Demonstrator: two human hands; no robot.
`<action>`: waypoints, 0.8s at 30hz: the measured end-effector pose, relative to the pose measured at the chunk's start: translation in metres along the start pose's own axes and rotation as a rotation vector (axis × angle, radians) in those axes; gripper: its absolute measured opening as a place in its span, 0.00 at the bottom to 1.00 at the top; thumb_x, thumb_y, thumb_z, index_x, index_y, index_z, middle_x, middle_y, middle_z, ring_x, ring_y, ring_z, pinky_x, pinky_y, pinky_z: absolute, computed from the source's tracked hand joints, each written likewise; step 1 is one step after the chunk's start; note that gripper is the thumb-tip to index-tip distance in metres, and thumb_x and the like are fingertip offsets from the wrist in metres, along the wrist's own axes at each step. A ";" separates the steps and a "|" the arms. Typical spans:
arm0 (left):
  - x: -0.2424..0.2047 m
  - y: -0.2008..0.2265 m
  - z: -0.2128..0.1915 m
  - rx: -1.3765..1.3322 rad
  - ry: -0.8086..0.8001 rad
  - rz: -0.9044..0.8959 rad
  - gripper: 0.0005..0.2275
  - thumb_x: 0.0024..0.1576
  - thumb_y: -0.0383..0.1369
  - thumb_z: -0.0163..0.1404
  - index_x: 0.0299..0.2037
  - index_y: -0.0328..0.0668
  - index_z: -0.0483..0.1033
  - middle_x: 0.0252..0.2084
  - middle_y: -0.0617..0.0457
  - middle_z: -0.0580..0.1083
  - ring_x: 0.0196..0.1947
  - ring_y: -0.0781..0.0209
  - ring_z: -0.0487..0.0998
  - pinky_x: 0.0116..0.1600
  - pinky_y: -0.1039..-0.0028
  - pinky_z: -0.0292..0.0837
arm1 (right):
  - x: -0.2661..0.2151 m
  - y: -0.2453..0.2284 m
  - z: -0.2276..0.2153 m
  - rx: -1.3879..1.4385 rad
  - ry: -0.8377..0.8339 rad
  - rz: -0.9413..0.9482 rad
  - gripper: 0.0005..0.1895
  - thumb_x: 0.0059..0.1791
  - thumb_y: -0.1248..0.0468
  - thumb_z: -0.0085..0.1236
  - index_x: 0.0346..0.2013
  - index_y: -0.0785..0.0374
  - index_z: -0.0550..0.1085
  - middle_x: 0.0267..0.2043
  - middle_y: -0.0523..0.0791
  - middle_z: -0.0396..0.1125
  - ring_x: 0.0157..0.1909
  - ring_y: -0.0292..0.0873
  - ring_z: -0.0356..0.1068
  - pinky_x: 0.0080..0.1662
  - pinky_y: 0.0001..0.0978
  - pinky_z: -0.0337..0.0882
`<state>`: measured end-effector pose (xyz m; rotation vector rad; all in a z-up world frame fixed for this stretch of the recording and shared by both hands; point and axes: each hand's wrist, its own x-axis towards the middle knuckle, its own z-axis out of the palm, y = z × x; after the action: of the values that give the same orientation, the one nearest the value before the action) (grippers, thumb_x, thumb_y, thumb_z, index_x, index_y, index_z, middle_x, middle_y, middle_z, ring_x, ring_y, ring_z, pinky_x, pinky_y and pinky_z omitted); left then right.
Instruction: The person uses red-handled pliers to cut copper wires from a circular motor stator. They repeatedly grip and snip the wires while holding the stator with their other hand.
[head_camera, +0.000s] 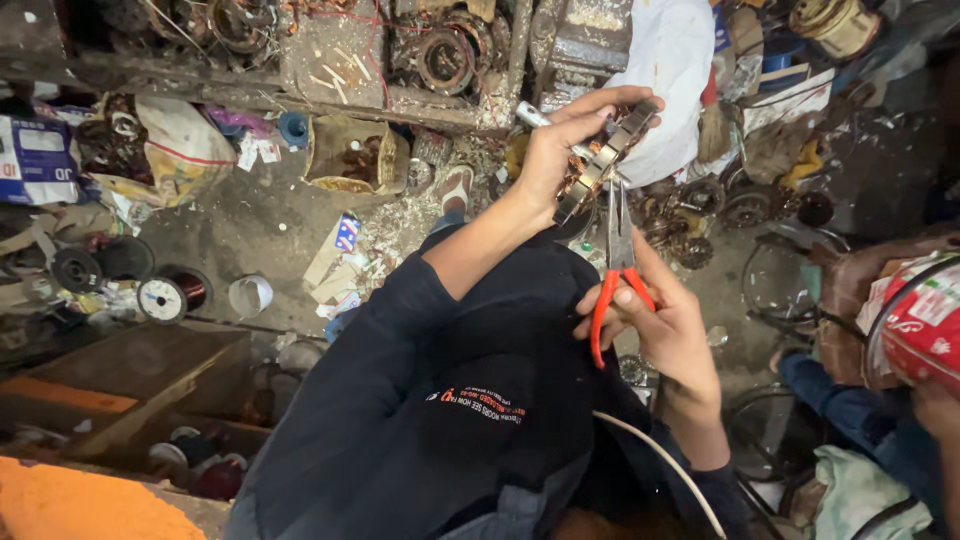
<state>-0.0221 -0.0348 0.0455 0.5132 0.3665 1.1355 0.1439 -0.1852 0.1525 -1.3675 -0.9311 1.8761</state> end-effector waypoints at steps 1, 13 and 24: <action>-0.001 0.002 0.002 0.002 0.014 -0.002 0.17 0.67 0.26 0.41 0.62 0.23 0.73 0.61 0.39 0.76 0.63 0.51 0.76 0.72 0.67 0.67 | -0.001 -0.002 0.000 0.006 -0.003 0.019 0.38 0.55 0.66 0.46 0.79 0.60 0.47 0.37 0.54 0.74 0.31 0.51 0.78 0.30 0.34 0.76; -0.006 0.025 0.003 0.293 0.002 0.179 0.14 0.66 0.25 0.44 0.57 0.26 0.78 0.58 0.41 0.77 0.64 0.51 0.75 0.73 0.67 0.64 | -0.013 -0.018 -0.003 0.413 -0.038 0.195 0.29 0.55 0.64 0.50 0.68 0.72 0.59 0.28 0.50 0.69 0.20 0.44 0.70 0.24 0.31 0.71; 0.003 0.076 0.004 1.109 -0.313 0.409 0.16 0.54 0.27 0.47 0.48 0.34 0.85 0.59 0.42 0.77 0.62 0.45 0.74 0.71 0.62 0.63 | -0.004 0.011 0.010 0.600 -0.128 0.228 0.31 0.54 0.59 0.49 0.71 0.62 0.58 0.29 0.45 0.65 0.23 0.40 0.68 0.28 0.32 0.72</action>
<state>-0.0765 -0.0083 0.0915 1.7806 0.6233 1.1416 0.1349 -0.1964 0.1474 -1.0197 -0.2244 2.1927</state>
